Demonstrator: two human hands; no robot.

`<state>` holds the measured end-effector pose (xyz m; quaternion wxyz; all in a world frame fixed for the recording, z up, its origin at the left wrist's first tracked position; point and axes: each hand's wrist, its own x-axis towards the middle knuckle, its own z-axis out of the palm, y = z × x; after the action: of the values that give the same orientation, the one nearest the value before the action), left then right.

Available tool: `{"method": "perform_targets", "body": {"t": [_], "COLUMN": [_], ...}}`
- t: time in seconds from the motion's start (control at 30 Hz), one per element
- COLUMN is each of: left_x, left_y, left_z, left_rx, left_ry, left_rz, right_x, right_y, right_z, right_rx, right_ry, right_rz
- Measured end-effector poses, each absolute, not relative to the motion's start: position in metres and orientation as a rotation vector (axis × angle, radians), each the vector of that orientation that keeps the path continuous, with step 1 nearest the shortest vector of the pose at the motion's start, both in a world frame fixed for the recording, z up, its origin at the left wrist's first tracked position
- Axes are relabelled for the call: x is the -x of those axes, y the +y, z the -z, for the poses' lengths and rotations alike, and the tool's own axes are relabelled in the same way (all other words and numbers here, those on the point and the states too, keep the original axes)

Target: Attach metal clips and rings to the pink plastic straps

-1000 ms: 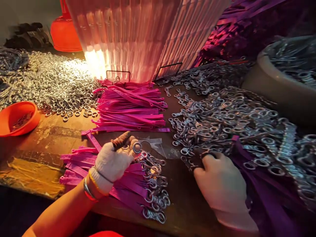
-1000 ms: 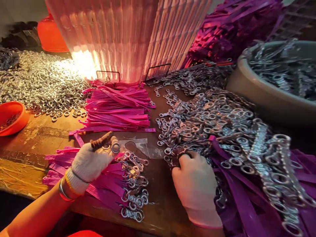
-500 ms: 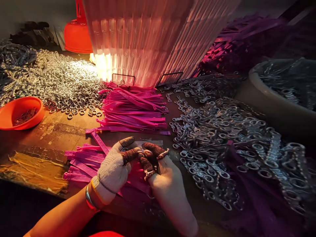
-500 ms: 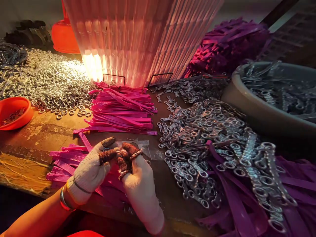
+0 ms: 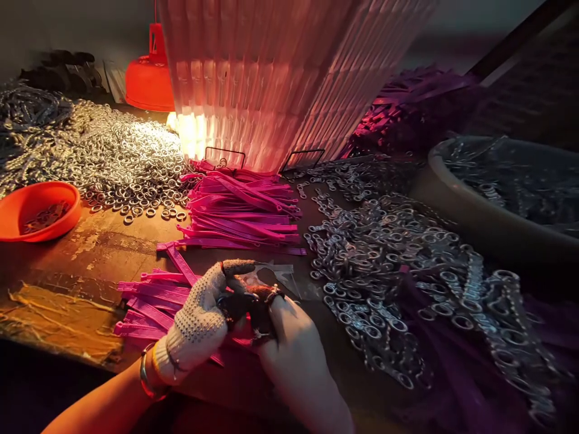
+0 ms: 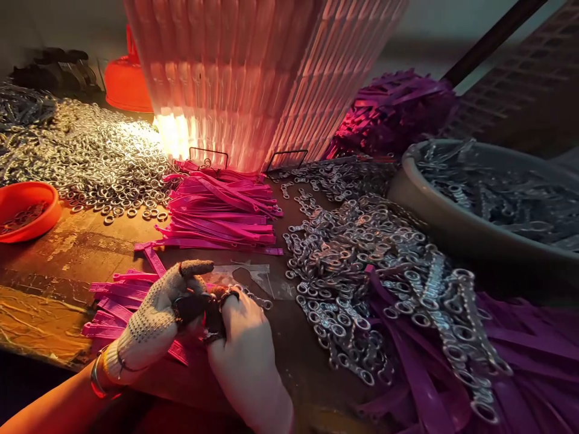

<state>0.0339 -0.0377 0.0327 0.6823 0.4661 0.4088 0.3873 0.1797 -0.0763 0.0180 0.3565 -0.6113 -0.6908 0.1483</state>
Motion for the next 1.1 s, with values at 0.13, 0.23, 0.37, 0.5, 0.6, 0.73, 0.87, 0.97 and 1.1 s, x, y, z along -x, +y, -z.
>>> {"method": "perform_targets", "body": {"t": [0.13,0.23,0.37,0.5,0.6,0.73,0.87,0.97,1.1], "left_x": [-0.036,-0.041,-0.051,-0.056,-0.052,-0.043,-0.041,-0.038,-0.022], "left_y": [-0.030,-0.022,-0.011,-0.001,0.004,0.006,0.011,0.022,0.038], "left_z": [-0.036,-0.036,-0.037,-0.031,-0.018,-0.005,-0.006,-0.006,-0.002], "left_rx": [-1.048,-0.832,-0.706,-0.755,-0.760,-0.690,-0.595,-0.450,-0.293], "left_ry": [0.876,0.828,0.850,0.882,0.907,0.891,0.864,0.764,0.617], "left_rz": [-0.776,-0.774,-0.833,-0.922,-0.944,-0.845,-0.754,-0.700,-0.654], "right_x": [-0.181,-0.180,-0.181,-0.203,-0.221,-0.233,-0.227,-0.213,-0.200], "right_y": [-0.074,-0.073,-0.067,-0.035,0.006,0.049,0.041,0.002,-0.059], "right_z": [-0.022,-0.024,-0.021,-0.021,-0.018,-0.007,-0.015,-0.040,-0.052], "right_rx": [1.565,1.588,1.601,1.707,1.806,1.883,1.877,1.680,1.501], "right_ry": [-1.862,-1.922,-1.920,-2.012,-2.169,-2.368,-2.242,-2.167,-2.161], "right_rz": [-0.312,-0.065,-0.049,-0.276,0.017,0.175,0.024,-0.373,-0.539]}}
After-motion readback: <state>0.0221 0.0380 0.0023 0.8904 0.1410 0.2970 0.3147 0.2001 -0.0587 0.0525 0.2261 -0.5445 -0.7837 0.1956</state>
